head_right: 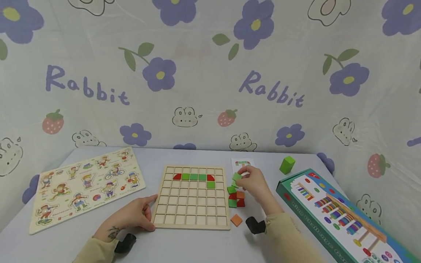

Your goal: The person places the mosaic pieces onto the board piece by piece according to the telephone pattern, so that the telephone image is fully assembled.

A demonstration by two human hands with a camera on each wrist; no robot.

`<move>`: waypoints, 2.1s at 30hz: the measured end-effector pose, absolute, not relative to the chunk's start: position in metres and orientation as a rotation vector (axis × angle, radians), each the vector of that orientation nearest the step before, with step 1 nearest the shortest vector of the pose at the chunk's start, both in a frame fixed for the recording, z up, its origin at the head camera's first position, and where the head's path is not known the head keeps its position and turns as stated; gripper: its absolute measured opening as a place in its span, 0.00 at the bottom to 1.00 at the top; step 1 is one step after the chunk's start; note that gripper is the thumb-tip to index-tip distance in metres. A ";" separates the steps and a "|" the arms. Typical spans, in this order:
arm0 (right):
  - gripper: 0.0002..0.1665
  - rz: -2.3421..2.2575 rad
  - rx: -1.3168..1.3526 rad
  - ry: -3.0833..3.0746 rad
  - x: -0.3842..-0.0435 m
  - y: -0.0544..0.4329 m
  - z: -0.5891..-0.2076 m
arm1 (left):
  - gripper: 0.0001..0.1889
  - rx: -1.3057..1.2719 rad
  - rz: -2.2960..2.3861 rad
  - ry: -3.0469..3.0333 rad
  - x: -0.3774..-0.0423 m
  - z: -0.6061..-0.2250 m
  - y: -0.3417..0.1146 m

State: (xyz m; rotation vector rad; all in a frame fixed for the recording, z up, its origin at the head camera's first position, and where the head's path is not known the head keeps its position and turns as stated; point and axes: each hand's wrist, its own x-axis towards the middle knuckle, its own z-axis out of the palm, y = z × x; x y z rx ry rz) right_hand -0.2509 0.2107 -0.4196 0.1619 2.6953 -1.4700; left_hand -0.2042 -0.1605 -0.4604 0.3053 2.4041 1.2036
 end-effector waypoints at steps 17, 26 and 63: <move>0.20 -1.899 -0.093 2.266 -0.262 0.091 -0.421 | 0.53 0.290 1.200 2.401 -0.204 -0.462 -0.162; 0.18 -1.629 -0.112 2.449 -0.275 0.062 -0.431 | 0.53 0.308 1.195 2.398 -0.205 -0.463 -0.162; 0.19 -1.133 -0.075 2.740 -0.283 0.031 -0.446 | 0.52 0.357 1.249 2.361 -0.206 -0.462 -0.165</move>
